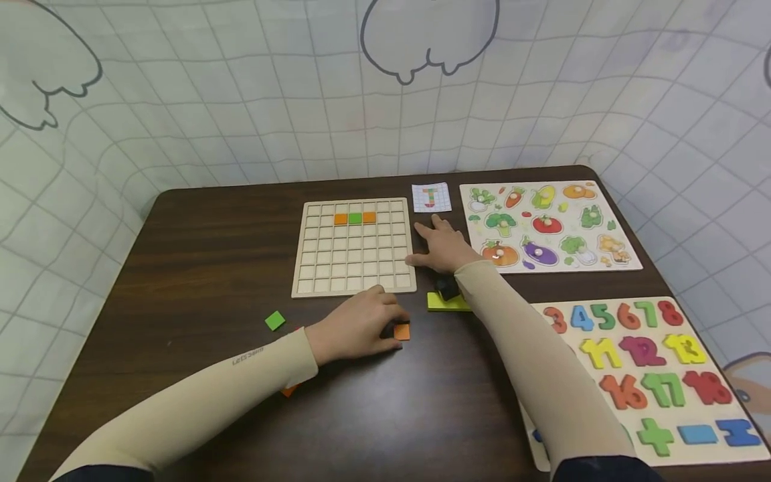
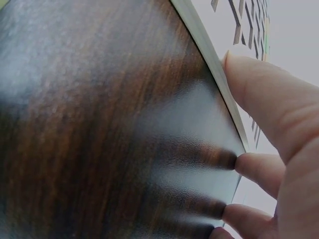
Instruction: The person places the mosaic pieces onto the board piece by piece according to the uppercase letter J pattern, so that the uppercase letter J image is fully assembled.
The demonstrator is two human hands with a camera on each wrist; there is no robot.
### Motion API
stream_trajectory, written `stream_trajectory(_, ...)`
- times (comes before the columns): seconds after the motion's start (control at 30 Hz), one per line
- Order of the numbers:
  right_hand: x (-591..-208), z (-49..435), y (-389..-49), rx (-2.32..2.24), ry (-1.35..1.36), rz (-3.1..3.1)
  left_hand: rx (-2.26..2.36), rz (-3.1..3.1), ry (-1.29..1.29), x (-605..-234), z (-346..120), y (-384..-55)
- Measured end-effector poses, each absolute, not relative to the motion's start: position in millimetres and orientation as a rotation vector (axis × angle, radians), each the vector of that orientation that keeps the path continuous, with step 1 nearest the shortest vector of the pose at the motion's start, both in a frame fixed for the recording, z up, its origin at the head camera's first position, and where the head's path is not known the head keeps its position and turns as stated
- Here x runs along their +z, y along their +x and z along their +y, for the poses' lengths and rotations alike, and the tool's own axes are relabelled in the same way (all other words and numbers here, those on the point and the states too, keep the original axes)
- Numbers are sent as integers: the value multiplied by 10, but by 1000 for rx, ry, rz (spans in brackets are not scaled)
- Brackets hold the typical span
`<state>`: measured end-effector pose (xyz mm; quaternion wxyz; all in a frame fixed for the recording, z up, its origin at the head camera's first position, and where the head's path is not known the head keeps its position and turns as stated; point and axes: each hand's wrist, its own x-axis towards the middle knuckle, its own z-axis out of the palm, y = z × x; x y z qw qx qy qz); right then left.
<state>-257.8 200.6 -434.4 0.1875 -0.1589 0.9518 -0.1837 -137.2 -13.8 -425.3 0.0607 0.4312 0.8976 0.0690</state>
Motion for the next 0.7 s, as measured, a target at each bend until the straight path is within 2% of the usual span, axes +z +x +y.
stream_trajectory(0.5, -4325, 2021, -2554, -530, -447, 2691, 239, 2799, 1317, -4306, -80, -1407)
stream_trajectory(0.7, -4345, 2011, -2568, -523, -447, 2691, 309, 2862, 1217, -4251, -179, -1559)
